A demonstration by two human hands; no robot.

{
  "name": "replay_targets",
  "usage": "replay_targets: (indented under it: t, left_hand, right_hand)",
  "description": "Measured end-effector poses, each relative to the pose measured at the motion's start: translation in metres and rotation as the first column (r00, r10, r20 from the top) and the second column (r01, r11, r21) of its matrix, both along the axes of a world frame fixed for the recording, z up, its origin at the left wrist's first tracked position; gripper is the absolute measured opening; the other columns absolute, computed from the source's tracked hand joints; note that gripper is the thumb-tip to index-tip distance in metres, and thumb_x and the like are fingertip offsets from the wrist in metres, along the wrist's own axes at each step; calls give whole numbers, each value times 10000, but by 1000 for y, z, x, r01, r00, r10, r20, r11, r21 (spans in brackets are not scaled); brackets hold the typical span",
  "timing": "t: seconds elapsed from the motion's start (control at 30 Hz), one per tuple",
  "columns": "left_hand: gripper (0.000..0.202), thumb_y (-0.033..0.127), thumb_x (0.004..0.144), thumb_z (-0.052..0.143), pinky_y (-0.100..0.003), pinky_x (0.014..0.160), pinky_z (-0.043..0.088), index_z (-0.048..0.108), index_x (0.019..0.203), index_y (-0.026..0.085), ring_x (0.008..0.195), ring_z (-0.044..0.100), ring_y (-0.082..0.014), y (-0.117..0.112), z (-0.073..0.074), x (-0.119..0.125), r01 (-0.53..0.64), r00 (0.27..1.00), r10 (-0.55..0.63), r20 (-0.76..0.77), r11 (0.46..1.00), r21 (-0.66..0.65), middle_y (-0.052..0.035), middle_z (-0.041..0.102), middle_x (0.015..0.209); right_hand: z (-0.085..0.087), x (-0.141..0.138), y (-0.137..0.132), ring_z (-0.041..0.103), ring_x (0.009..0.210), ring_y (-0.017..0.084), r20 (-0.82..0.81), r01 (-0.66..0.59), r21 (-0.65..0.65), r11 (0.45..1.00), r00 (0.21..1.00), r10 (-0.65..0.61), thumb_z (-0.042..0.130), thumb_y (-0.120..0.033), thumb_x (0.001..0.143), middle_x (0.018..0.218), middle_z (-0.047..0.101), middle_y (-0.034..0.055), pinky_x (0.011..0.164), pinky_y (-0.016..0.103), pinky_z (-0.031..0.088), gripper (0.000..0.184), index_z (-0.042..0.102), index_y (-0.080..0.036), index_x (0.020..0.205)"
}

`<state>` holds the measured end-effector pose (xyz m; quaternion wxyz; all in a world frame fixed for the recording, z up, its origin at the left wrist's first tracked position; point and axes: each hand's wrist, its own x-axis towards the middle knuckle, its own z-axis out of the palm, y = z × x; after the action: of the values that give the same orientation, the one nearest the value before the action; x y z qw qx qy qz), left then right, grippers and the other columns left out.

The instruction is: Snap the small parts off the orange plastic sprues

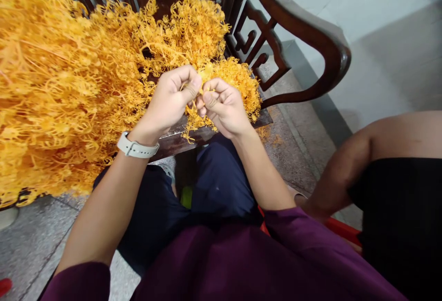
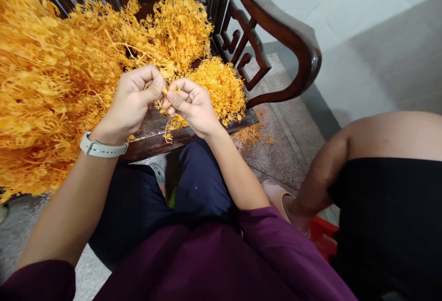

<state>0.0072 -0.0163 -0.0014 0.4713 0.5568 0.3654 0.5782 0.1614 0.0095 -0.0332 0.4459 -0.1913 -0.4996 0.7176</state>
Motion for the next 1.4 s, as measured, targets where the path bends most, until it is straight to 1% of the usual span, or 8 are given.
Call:
replay_targets:
  t: [0.2,0.33,0.5,0.67,0.87,1.07,1.27,1.4]
  left_hand:
    - [460,422,915,837,-263,530,474,507,673,213,524,539,-109,-2,2,0,76,986,-57,155,990,-122,23,515,642]
    - [453,378,950,814,-280,627,519,461,714,219,606,541,-111,7,7,-21,-32,966,59,253,993,-110,10,526,745]
    - [419,516,993,776,-310,645,455,573,785,214,585,475,-108,14,4,-36,-171,984,171,52,985,-7,25,480,661]
    - [378,532,887,876,-306,514,349,736,797,194,512,494,-102,11,3,-32,-147,980,151,-131,988,37,9,596,621]
    - [360,531,875,872,-297,508,385,752,754,214,516,533,-122,8,6,-31,-102,958,121,-258,991,85,-8,629,638]
    - [328,503,914,844,-302,510,398,732,790,220,520,545,-133,6,6,-33,-36,947,51,-317,998,55,-10,627,635]
    - [307,344,943,782,-299,553,408,678,680,224,560,541,-150,5,9,-29,-25,974,23,-224,1000,-6,-13,621,618]
    - [291,361,944,808,-329,607,406,711,701,232,625,521,-179,2,10,-26,13,967,-5,-255,1000,28,-29,630,659]
  right_hand:
    - [1,1,-4,468,546,54,-59,-47,48,998,997,50,914,-526,857,657,579,-65,545,209,452,463,575,-212,886]
    - [7,1,-12,428,558,71,-80,-48,26,999,996,50,916,-530,851,648,506,-70,548,228,452,472,553,-231,873]
    - [0,6,5,477,603,66,-53,127,-80,989,990,-132,915,-445,859,776,608,-49,561,204,477,368,630,-244,975]
    - [-25,26,42,490,615,54,110,401,-221,889,916,-386,760,-331,964,919,684,-13,536,172,451,162,716,-251,1098]
    - [-51,41,64,427,588,57,255,592,-100,800,792,-555,765,-452,919,1031,684,13,481,188,374,315,731,-276,1178]
    - [-64,43,71,688,969,160,207,589,-113,800,802,-561,803,-440,841,1217,656,48,833,348,629,489,664,-272,1279]
    - [-48,34,52,668,1077,162,217,585,48,810,785,-580,771,-576,896,1371,614,32,762,262,598,461,663,-355,1285]
    - [-17,14,18,664,1006,179,158,479,121,869,855,-493,750,-670,918,1134,669,47,708,257,578,407,722,-305,1096]
